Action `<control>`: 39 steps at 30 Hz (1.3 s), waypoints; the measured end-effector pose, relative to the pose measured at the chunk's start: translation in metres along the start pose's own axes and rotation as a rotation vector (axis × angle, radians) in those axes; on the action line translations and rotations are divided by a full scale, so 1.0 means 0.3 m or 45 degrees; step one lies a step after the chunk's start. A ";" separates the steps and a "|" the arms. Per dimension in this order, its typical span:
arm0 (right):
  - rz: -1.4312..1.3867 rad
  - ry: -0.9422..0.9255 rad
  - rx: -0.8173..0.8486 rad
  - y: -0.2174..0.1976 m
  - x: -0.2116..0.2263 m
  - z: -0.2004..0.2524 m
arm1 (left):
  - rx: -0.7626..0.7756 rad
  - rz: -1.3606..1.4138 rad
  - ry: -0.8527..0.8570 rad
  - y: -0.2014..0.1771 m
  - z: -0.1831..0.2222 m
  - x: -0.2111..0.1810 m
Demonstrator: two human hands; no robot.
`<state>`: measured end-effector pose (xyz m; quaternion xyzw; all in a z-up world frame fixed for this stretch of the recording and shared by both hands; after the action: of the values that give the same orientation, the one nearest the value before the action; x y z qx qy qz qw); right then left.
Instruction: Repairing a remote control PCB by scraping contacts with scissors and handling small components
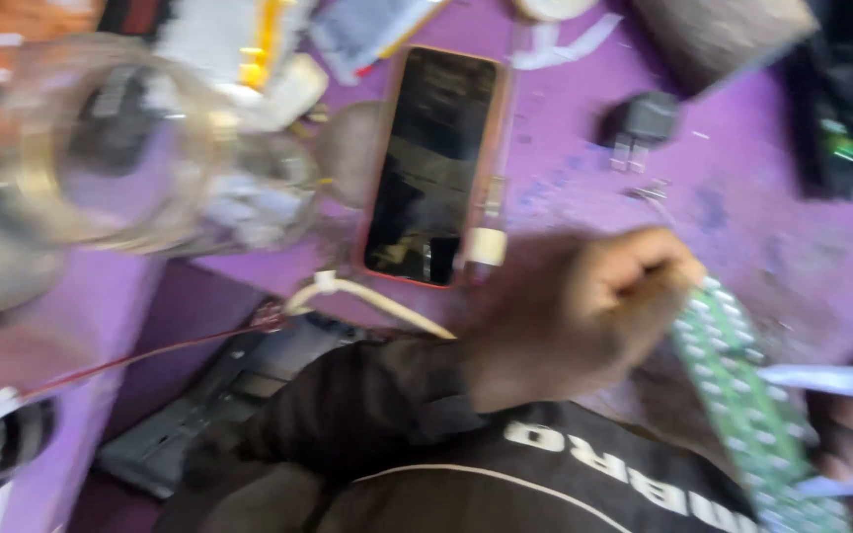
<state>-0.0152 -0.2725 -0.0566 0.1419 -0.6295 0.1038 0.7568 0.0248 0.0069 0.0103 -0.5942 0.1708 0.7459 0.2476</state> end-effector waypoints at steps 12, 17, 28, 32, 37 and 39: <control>0.360 -0.290 -0.546 0.258 0.242 -0.049 | 0.166 0.481 0.139 0.056 -0.043 0.050; 0.242 -0.314 -0.428 0.279 0.214 -0.073 | 0.199 0.377 0.138 0.051 -0.046 0.043; 0.288 -0.385 -0.439 0.265 0.187 -0.081 | 0.176 0.149 0.175 0.030 -0.061 0.039; 0.314 -0.390 -0.445 0.270 0.186 -0.088 | 0.152 0.119 0.242 0.027 -0.064 0.036; 0.351 -0.356 -0.466 0.269 0.185 -0.090 | 0.152 0.088 0.215 0.028 -0.069 0.038; 0.347 -0.343 -0.476 0.267 0.182 -0.087 | 0.154 0.075 0.211 0.027 -0.069 0.038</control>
<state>-0.0078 -0.1895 -0.0005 -0.0739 -0.7462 0.0666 0.6583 0.0348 -0.0091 -0.0059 -0.6327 0.2527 0.6894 0.2459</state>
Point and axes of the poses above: each hand's wrist, its own z-axis away from the middle knuckle, its own y-axis out of the palm, x = y × z, the point moved 3 cm from there along -z, towards the middle knuckle, and after that the axes turned 11 degrees about x, right-handed, at the moved point
